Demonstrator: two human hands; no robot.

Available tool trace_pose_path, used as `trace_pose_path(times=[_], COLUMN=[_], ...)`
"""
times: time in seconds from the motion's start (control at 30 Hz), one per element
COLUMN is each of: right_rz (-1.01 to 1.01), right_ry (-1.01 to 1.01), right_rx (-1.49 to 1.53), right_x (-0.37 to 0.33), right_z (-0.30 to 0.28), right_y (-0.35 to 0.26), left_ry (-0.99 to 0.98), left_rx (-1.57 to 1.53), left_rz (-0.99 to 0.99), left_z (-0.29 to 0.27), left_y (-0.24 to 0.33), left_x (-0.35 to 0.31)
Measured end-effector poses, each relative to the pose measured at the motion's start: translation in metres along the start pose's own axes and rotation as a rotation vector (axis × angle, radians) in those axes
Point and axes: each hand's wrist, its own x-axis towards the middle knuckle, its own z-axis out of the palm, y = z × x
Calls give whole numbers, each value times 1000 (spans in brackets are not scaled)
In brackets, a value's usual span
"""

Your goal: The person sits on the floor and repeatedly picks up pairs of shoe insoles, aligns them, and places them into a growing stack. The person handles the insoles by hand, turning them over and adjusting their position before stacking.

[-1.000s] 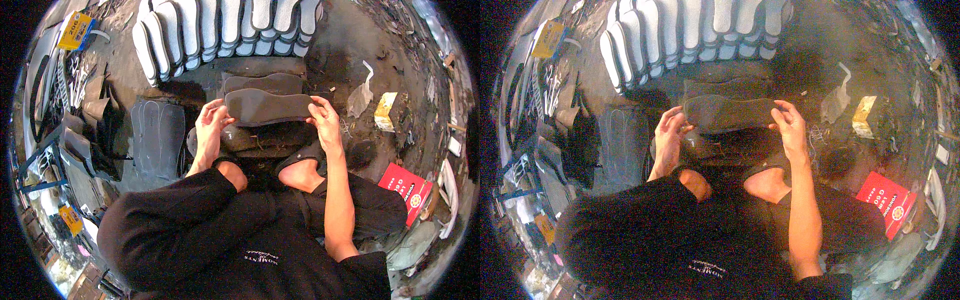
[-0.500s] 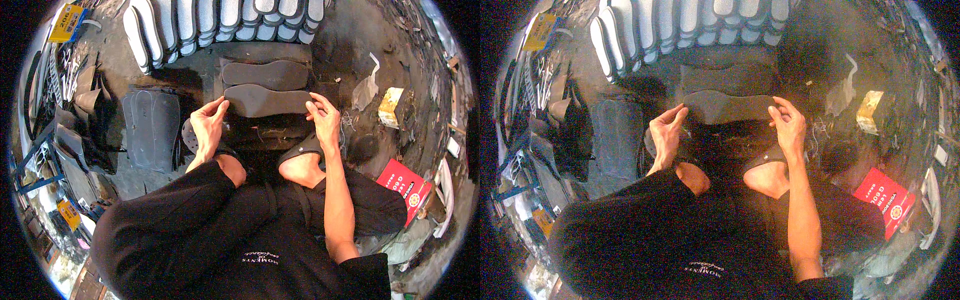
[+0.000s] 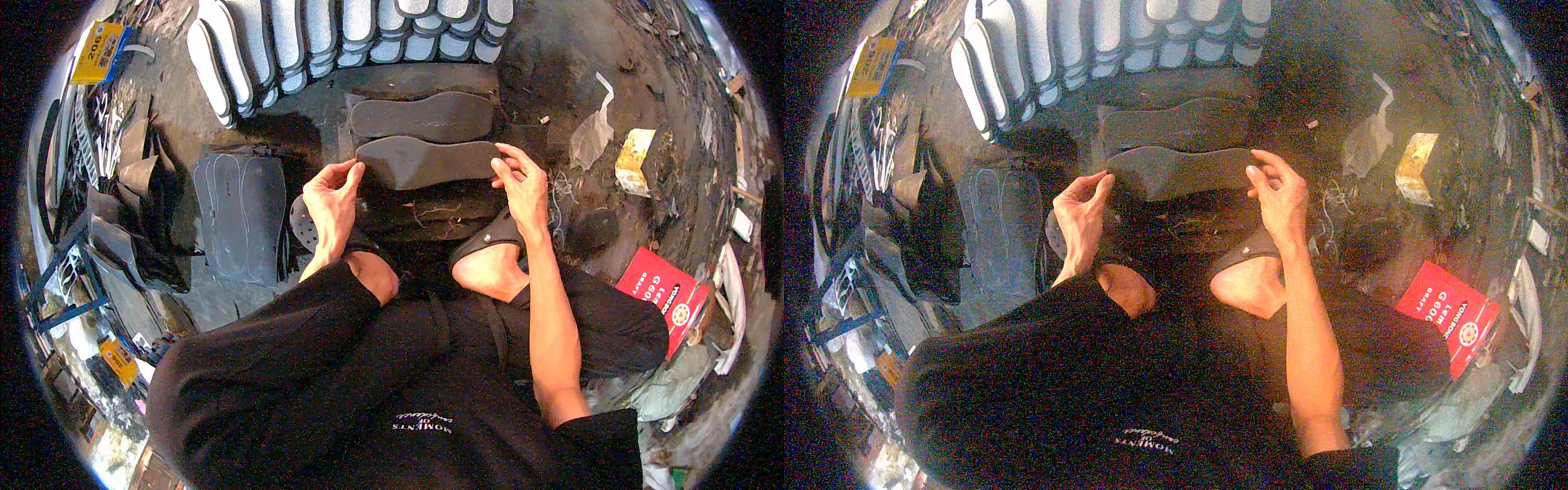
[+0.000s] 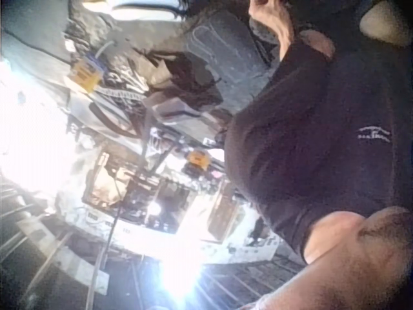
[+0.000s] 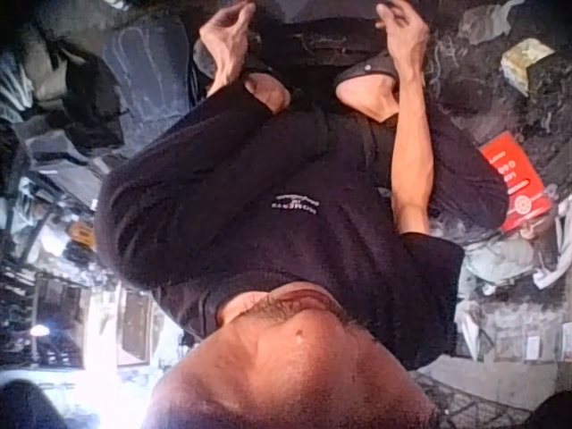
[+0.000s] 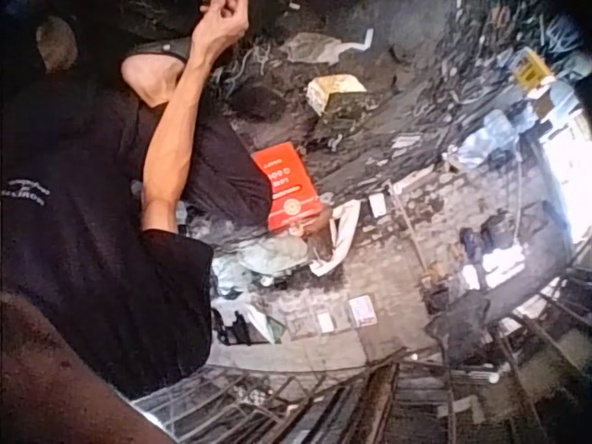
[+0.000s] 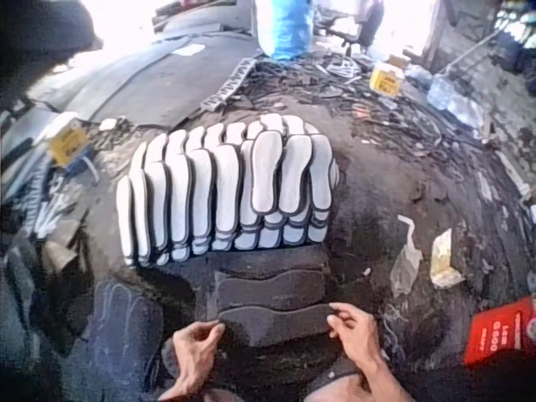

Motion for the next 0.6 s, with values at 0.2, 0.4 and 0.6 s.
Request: trace_pose_path(times=[0.2,0.4,0.6], right_rz=[0,-4,-74], right_ry=[3,32,105], right_rx=[12,-5,-8], right_x=[2,2,6], right_z=[4,5,14], right_y=[5,6,17], left_ry=[18,39,4], left_rx=[44,107,150], left_rz=[2,59,59], left_z=[2,5,4], left_y=[2,5,3], left_x=[0,1,3])
